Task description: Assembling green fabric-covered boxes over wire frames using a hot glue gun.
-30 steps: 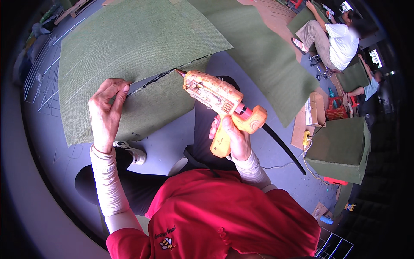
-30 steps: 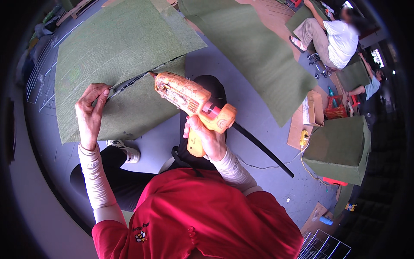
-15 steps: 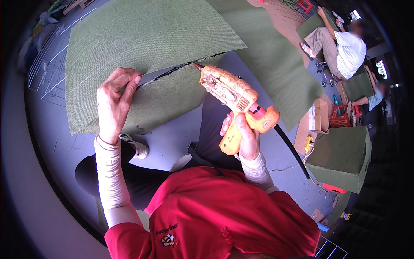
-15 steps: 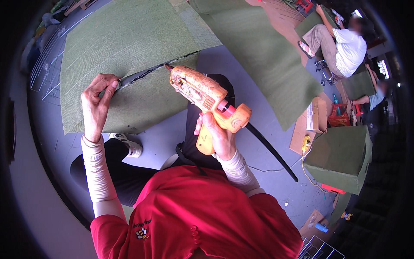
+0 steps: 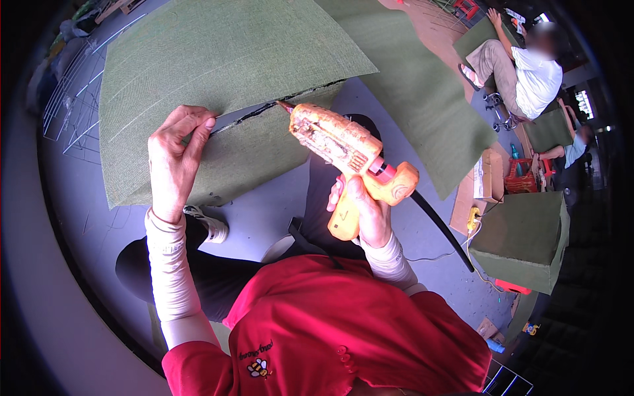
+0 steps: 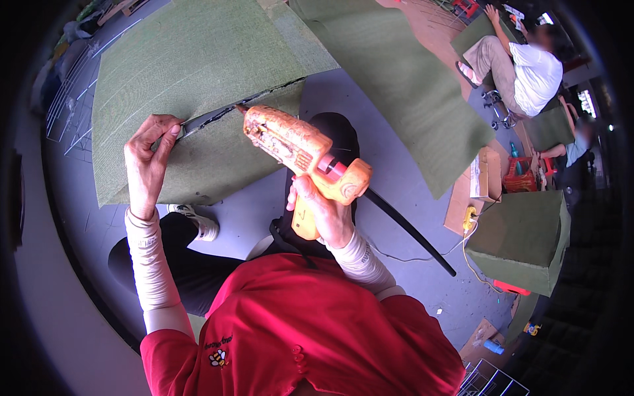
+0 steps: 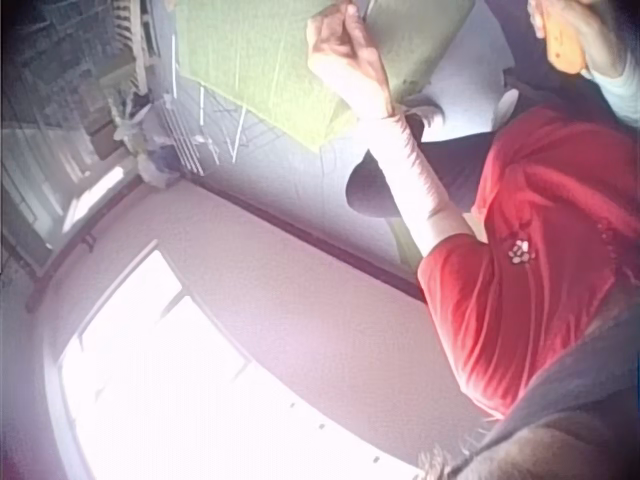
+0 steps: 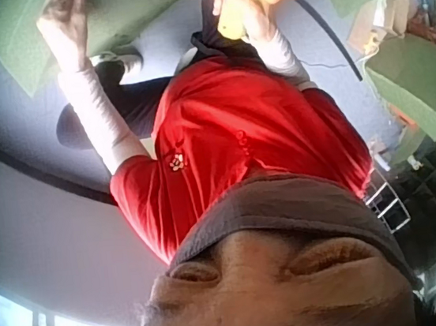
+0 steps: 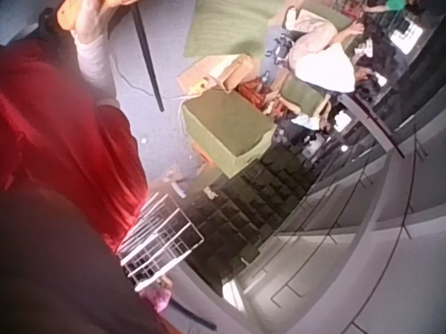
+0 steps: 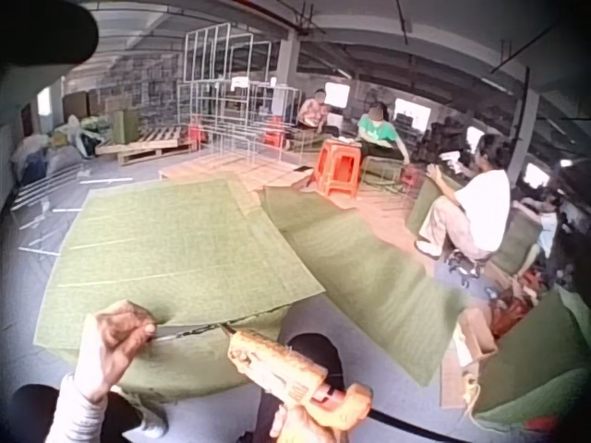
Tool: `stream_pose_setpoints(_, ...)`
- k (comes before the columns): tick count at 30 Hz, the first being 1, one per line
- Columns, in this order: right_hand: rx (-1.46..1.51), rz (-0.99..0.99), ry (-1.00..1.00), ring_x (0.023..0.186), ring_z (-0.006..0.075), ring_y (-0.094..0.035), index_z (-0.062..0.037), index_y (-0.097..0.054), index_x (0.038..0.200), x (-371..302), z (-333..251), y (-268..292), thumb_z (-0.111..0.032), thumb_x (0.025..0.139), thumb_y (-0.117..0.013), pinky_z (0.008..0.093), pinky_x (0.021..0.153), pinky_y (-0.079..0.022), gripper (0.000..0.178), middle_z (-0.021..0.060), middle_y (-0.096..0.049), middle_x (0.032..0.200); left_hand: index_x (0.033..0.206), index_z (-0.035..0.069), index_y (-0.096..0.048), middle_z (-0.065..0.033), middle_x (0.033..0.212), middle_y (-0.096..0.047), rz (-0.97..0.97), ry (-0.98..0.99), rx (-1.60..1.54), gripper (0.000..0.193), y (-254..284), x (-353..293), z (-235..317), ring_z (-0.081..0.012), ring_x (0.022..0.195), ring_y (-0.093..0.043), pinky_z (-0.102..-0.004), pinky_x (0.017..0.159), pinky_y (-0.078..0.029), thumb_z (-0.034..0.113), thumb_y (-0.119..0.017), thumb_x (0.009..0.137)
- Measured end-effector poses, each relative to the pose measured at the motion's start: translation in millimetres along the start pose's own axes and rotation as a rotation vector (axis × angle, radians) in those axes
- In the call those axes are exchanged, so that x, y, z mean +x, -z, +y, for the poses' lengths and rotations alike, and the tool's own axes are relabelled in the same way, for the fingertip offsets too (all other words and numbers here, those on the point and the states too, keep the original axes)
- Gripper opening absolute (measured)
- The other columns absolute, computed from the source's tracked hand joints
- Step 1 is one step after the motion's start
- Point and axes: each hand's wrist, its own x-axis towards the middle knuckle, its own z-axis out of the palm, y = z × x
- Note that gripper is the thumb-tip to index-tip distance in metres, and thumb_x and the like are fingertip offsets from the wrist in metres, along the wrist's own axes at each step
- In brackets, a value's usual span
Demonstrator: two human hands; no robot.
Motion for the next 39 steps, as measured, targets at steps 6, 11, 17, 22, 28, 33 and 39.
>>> stream_pose_setpoints(6,0.067,0.081,0.038,0.067,0.0121,-0.054,0.0022,-0.048,0.1,2.2,-1.1,9.9,-0.021,0.089,-0.053,0.0277,0.059,-0.048,0.027,0.005,-0.052,0.077,0.089,-0.002,-0.065,-0.0071,0.084,-0.062,0.002,0.004,-0.007,0.012,2.2,-0.3,0.0,-0.0141,0.072,-0.059,-0.0238,0.067,-0.046,0.007,-0.06,0.082)
stream_pose_setpoints(11,0.048,0.087,-0.006,0.068,0.014,-0.054,0.0012,-0.047,0.099,-0.8,-0.6,2.5,-0.023,0.089,-0.053,0.0291,0.059,-0.048,0.028,0.0061,-0.051,0.078,0.089,-0.002,-0.065,-0.0071,0.085,-0.062,-0.006,0.033,-0.018,0.012,1.6,-1.0,1.1,-0.0141,0.072,-0.059,-0.0238,0.067,-0.046,0.007,-0.06,0.082)
stream_pose_setpoints(17,0.081,0.109,0.038,0.068,0.0132,-0.054,0.0019,-0.048,0.099,1.3,-3.0,15.7,-0.022,0.09,-0.052,0.0281,0.061,-0.048,0.026,0.0065,-0.052,0.078,0.089,-0.001,-0.065,-0.0068,0.085,-0.062,0.006,0.003,0.009,0.012,1.4,-1.3,-2.3,-0.0142,0.073,-0.06,-0.0239,0.068,-0.046,0.006,-0.06,0.082)
stream_pose_setpoints(22,0.082,0.11,0.034,0.069,0.0137,-0.054,0.0019,-0.048,0.101,0.3,-2.2,10.3,-0.021,0.09,-0.051,0.0288,0.063,-0.049,0.026,0.0061,-0.052,0.08,0.089,-0.001,-0.065,-0.0073,0.085,-0.062,0.006,0.028,0.005,0.012,0.9,-0.6,-0.4,-0.0143,0.072,-0.06,-0.0242,0.067,-0.046,0.007,-0.06,0.082)
stream_pose_setpoints(28,-0.105,0.137,0.045,0.081,0.0208,-0.059,0.0012,-0.047,0.106,-0.8,-11.4,9.8,-0.037,0.09,-0.046,0.0311,0.068,-0.048,0.041,0.0106,-0.056,0.089,0.09,-0.001,-0.065,-0.0069,0.085,-0.062,-0.001,0.008,0.013,0.013,2.3,-0.9,-1.3,-0.014,0.072,-0.059,-0.0238,0.068,-0.046,0.007,-0.06,0.082)
stream_pose_setpoints(33,-0.003,0.045,0.06,0.082,0.0184,-0.06,0.0002,-0.049,0.109,-1.6,-3.5,13.3,-0.031,0.09,-0.05,0.0293,0.07,-0.047,0.036,0.0082,-0.06,0.087,0.09,-0.001,-0.065,-0.0066,0.085,-0.062,-0.003,0.015,0.021,0.013,1.9,0.3,0.5,-0.014,0.073,-0.059,-0.0237,0.068,-0.046,0.008,-0.059,0.082)
stream_pose_setpoints(39,0.041,0.08,0.069,0.079,0.0202,-0.059,0.0019,-0.048,0.105,0.9,-1.5,14.4,-0.031,0.091,-0.047,0.0345,0.071,-0.049,0.036,0.0102,-0.057,0.086,0.09,-0.001,-0.065,-0.0066,0.085,-0.062,-0.011,0.022,0.016,0.013,2.0,-0.7,-1.3,-0.0141,0.074,-0.059,-0.0239,0.068,-0.046,0.008,-0.059,0.082)
